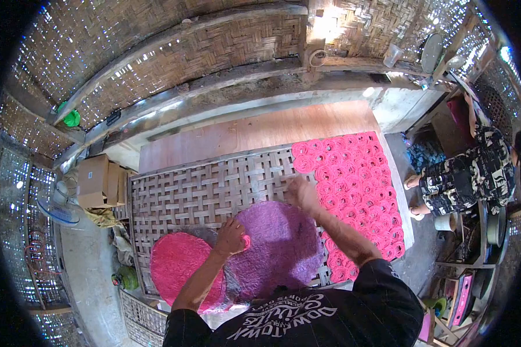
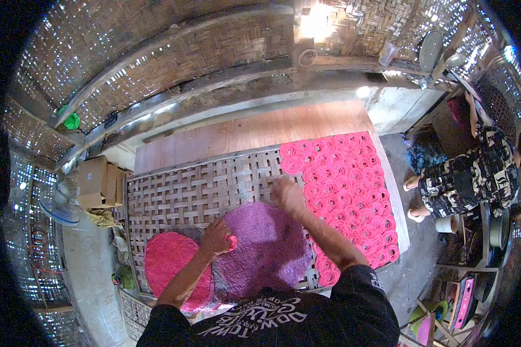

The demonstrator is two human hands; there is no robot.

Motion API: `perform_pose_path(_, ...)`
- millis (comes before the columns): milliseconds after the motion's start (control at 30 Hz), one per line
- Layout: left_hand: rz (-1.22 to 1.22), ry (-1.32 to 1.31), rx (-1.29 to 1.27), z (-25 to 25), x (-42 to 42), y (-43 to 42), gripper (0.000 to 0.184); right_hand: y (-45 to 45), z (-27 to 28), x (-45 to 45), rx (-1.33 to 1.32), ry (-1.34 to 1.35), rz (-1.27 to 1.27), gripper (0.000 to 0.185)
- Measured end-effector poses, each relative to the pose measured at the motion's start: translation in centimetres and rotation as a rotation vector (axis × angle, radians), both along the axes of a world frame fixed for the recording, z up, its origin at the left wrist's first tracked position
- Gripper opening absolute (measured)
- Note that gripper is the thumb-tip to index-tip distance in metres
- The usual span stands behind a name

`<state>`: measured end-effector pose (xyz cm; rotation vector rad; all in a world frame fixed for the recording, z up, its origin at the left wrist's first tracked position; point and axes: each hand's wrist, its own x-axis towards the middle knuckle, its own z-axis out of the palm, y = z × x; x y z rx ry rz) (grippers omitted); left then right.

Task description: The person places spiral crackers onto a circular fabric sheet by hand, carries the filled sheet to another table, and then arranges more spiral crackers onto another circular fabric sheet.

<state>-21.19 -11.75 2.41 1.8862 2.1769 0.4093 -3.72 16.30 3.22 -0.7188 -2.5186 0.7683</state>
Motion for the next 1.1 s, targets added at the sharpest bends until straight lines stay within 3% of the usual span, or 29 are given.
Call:
perform_pose_path(33, -0.015, -0.080, -0.010, 0.9, -0.2, 0.0, 0.022, -2.9, -0.8, 0.3, 0.052, -0.141, 0.115, 0.026)
perform_pose_path(100, -0.043, -0.216, -0.028, 1.3, -0.9, -0.4, 0.022, -9.2, -0.8, 1.2, -0.250, -0.091, 0.150, 0.034)
perform_pose_path(167, -0.063, -0.324, -0.045, 0.9, -1.9, -1.8, 0.023, -11.9, -3.0, 2.0, -0.121, -0.022, 0.161, 0.038)
perform_pose_path(200, 0.008, -0.425, -0.002, 0.7, -2.3, -2.6, 0.022, -12.4, -3.4, 1.9, -0.057, 0.014, 0.167, 0.040)
perform_pose_path(433, 0.497, -0.993, 0.310, -0.4, -6.7, -7.2, 0.014, -12.2, -0.8, 1.8, -0.481, -0.124, 0.042, 0.042)
perform_pose_path(500, 0.597, -0.955, 0.343, 1.2, -6.4, -5.6, 0.013, -12.1, 0.2, 1.3, -0.720, -0.162, -0.004, 0.046)
perform_pose_path(567, 0.675, -0.689, 0.303, 6.2, -2.5, -0.2, 0.012, -11.8, -0.6, 0.3, -1.226, -0.099, -0.107, 0.051)
perform_pose_path(600, 0.616, -0.615, 0.257, 8.6, -0.6, 2.0, 0.015, -11.4, -0.8, 0.0, -1.476, -0.068, -0.165, 0.054)
perform_pose_path(633, 0.556, -0.543, 0.212, 9.8, 1.3, 3.6, 0.018, -10.7, 0.4, -0.3, -1.563, 0.021, -0.216, 0.057)
perform_pose_path(700, 0.104, -0.455, 0.348, 6.9, 3.8, 5.7, 0.025, -9.3, 3.6, -0.6, -1.731, 0.206, -0.320, 0.061)
perform_pose_path(800, -0.062, -0.345, 0.272, 7.1, 7.4, 6.9, 0.042, -5.4, -0.1, 0.3, -1.314, 0.446, -0.394, 0.030)
perform_pose_path(833, 0.010, -0.357, 0.236, 6.6, 7.2, 6.7, 0.045, -3.4, -1.0, 0.5, -1.245, 0.403, -0.478, 0.014)
perform_pose_path(900, 0.158, -0.385, 0.156, 4.0, 6.2, 5.5, 0.053, -0.2, -2.4, 1.4, -1.055, 0.397, -0.477, 0.012)
perform_pose_path(967, 0.448, -0.201, 0.056, 1.5, 5.6, 3.2, 0.061, 2.8, -5.7, 1.6, -0.804, 0.431, -0.415, 0.016)
perform_pose_path(1000, 0.592, -0.102, 0.006, 0.6, 5.2, 2.1, 0.065, 3.4, -5.0, 1.2, -0.834, 0.454, -0.426, 0.017)
perform_pose_path(1100, 0.679, -0.076, -0.147, -1.0, 4.1, -0.4, 0.073, 4.8, -4.5, 0.7, -0.869, 0.430, -0.486, 0.022)
